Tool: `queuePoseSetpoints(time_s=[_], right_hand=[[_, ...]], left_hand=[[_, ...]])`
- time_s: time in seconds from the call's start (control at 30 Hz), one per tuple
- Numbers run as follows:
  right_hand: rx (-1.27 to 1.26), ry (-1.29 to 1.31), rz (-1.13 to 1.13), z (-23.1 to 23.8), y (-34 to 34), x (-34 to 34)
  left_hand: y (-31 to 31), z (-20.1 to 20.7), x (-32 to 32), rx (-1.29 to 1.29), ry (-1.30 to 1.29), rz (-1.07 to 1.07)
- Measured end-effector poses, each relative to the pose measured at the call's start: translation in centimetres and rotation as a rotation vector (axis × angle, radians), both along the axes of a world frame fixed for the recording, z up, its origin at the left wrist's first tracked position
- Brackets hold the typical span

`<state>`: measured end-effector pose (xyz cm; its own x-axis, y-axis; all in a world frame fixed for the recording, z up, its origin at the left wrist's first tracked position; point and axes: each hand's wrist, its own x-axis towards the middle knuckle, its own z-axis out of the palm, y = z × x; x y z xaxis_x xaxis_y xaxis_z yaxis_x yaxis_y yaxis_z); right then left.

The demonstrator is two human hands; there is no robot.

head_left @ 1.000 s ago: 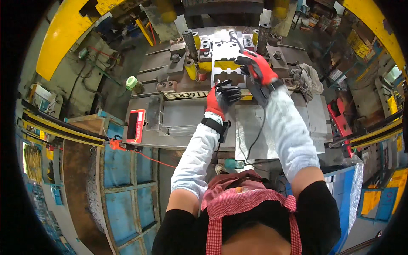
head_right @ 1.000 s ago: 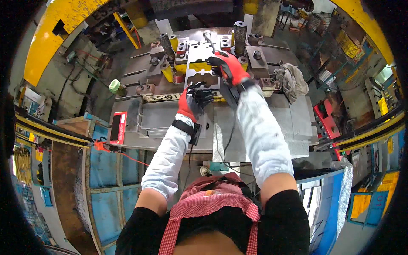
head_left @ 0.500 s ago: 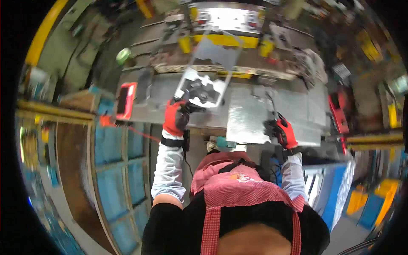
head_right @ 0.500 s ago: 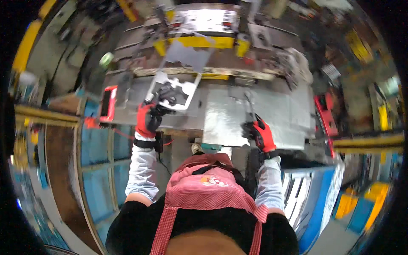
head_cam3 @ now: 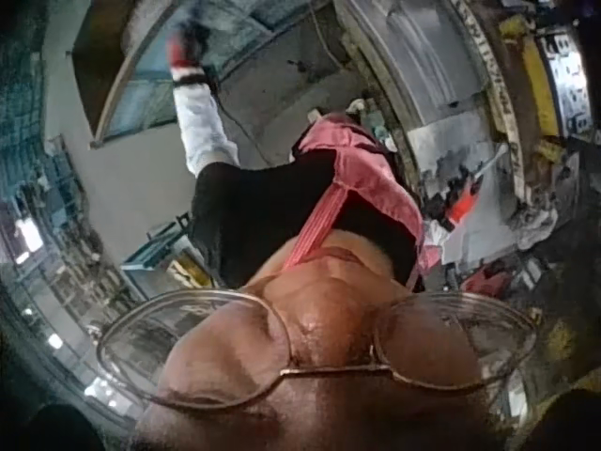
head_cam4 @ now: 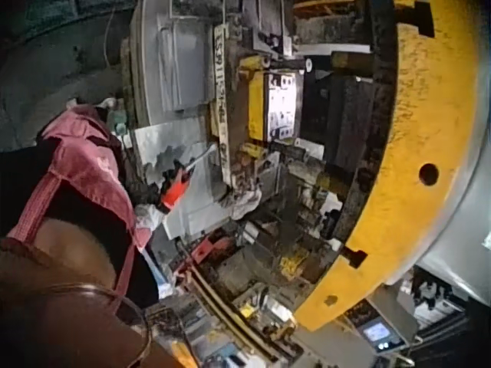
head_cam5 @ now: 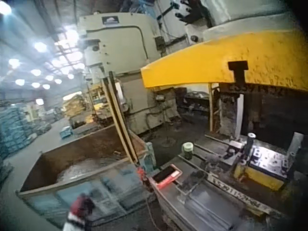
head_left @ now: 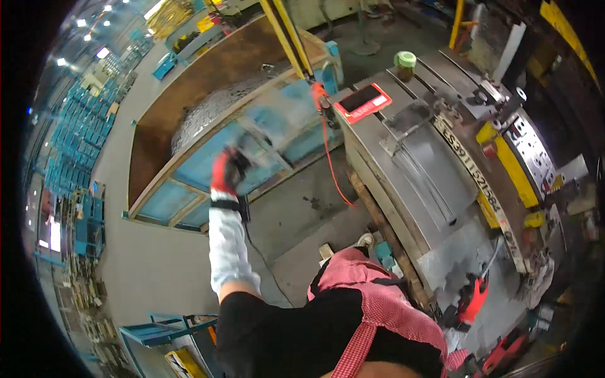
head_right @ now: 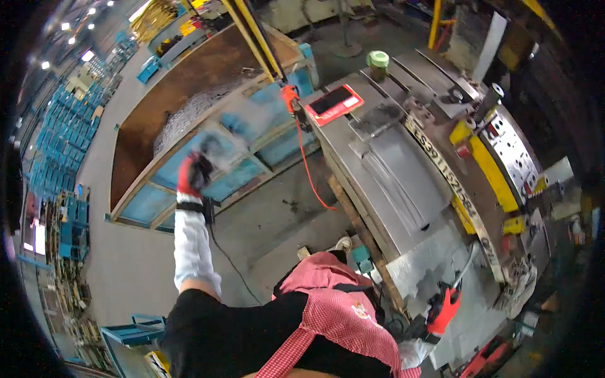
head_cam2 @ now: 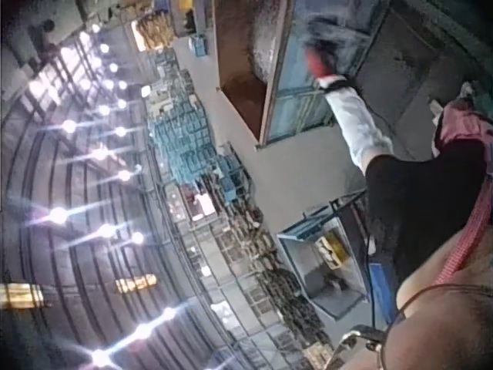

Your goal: Operating a stamping press to form and punch holes in metal sheets.

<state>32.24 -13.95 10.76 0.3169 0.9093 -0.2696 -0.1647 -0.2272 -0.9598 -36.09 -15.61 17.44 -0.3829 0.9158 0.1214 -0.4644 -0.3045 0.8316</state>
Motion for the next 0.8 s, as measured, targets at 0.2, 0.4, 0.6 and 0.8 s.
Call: queuePoseSetpoints(time_s=[0.2, 0.4, 0.6, 0.8], right_hand=[[0.058, -0.118, 0.150, -0.9, 3.1, -2.0], [0.036, -0.150, 0.407, 1.7, 7.3, -5.1], [-0.025, -0.263, 0.408, -2.8, 13.3, -2.4], [0.058, 0.002, 0.380, 4.8, 10.3, -6.4]], left_hand=[[13.1, -2.4, 1.1, -0.094, -0.275, 0.171], [15.6, -12.9, 18.2, -0.401, 0.047, -0.679], [13.6, -11.8, 31.9, -0.554, 0.165, -1.143], [15.2, -9.9, 35.2, -0.264, -0.274, -1.124]])
